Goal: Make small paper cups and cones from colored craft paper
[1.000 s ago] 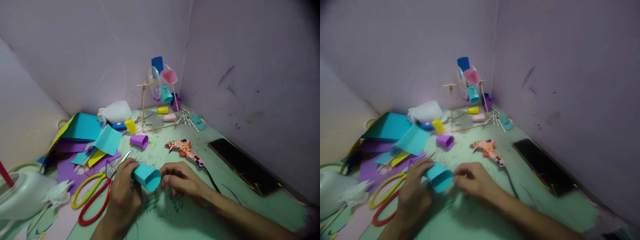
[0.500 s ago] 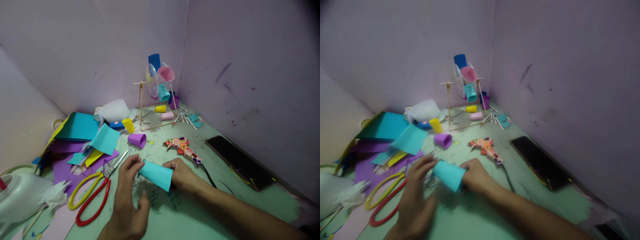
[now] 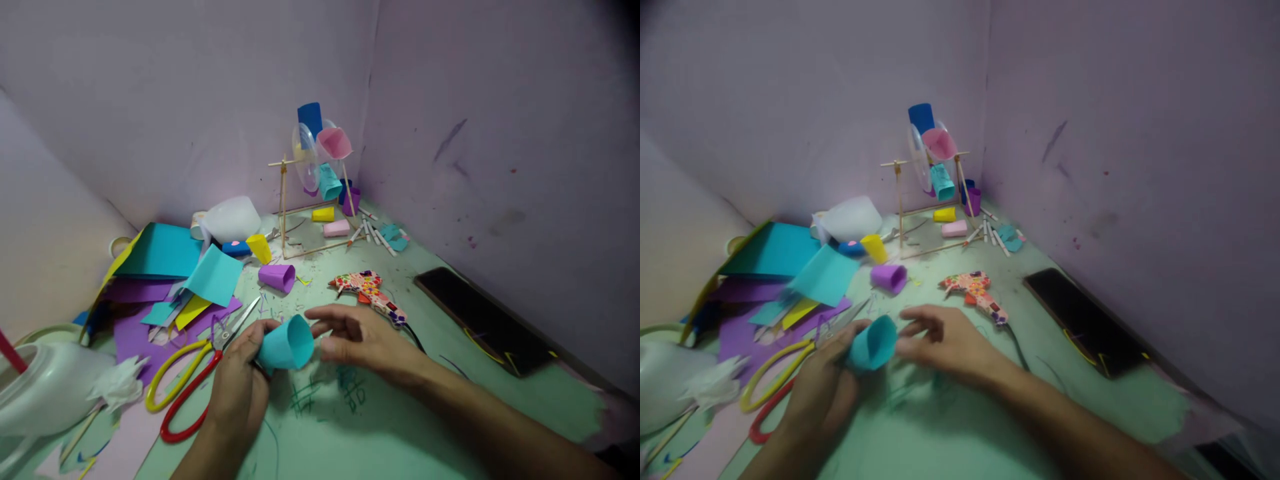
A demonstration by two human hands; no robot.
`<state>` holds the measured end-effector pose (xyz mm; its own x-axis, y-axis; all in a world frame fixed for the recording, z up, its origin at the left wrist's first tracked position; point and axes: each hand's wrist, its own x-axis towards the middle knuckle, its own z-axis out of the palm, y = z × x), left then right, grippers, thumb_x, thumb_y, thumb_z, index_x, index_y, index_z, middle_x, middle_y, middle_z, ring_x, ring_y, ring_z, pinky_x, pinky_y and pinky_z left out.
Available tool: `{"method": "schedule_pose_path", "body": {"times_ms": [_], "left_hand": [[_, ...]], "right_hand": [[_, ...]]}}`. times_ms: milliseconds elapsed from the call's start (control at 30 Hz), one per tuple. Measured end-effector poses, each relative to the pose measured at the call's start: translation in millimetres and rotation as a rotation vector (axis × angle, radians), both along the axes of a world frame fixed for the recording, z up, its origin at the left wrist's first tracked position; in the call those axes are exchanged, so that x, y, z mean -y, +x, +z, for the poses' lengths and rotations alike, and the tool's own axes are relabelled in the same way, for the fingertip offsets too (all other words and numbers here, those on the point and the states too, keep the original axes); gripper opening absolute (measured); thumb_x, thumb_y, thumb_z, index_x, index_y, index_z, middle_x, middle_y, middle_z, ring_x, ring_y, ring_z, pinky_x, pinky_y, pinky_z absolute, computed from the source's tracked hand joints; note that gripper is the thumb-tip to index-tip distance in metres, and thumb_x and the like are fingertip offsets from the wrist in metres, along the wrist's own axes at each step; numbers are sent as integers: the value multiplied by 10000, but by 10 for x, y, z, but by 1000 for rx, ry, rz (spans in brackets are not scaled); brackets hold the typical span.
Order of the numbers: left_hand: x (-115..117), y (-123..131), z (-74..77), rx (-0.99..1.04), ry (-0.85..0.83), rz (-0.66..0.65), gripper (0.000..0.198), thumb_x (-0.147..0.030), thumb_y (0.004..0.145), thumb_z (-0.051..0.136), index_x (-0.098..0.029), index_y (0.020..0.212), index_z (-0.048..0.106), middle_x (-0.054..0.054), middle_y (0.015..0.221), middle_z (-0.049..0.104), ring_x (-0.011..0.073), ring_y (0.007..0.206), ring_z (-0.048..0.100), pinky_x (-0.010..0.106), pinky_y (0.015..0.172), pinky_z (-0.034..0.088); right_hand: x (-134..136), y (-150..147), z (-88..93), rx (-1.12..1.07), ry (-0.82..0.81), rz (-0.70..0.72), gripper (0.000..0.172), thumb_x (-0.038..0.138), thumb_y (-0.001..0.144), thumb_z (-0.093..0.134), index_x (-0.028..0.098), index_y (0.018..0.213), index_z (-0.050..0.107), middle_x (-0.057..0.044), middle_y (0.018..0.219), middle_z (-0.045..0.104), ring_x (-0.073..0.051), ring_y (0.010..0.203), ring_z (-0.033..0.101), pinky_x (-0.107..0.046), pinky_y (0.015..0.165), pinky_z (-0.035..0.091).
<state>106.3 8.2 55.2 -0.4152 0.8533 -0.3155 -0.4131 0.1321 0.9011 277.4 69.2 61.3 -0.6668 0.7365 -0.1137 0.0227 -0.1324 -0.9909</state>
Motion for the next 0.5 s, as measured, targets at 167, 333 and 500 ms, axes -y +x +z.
{"method": "schedule_pose_path", "body": {"times_ms": [167, 333, 500], "left_hand": [[-20, 32, -26, 241, -97, -2, 125, -167, 804, 525, -144, 780, 645, 32, 662, 654, 144, 591, 615, 281, 606, 541], [2, 192, -30, 293, -54, -115, 118, -145, 793, 547, -129, 831, 657, 43, 732, 674, 151, 655, 631, 272, 647, 539], [35, 200, -98, 153, 83, -190, 247, -347, 765, 633, -155, 921, 634, 51, 872, 669, 181, 775, 621, 287, 697, 511]], "right_hand": [[53, -42, 24, 11, 187, -124, 679, 282, 518, 826, 188, 1144, 581, -101, 1162, 617, -244, 1024, 581, -423, 929, 441], [160, -201, -72, -18, 425, -142, 645, 210, 462, 877, 169, 1054, 625, -72, 1055, 651, -239, 992, 587, -387, 912, 444], [106, -185, -146, 31, 591, -191, 350, 177, 650, 772, 163, 979, 652, -69, 983, 670, -211, 923, 595, -356, 848, 449]]}}
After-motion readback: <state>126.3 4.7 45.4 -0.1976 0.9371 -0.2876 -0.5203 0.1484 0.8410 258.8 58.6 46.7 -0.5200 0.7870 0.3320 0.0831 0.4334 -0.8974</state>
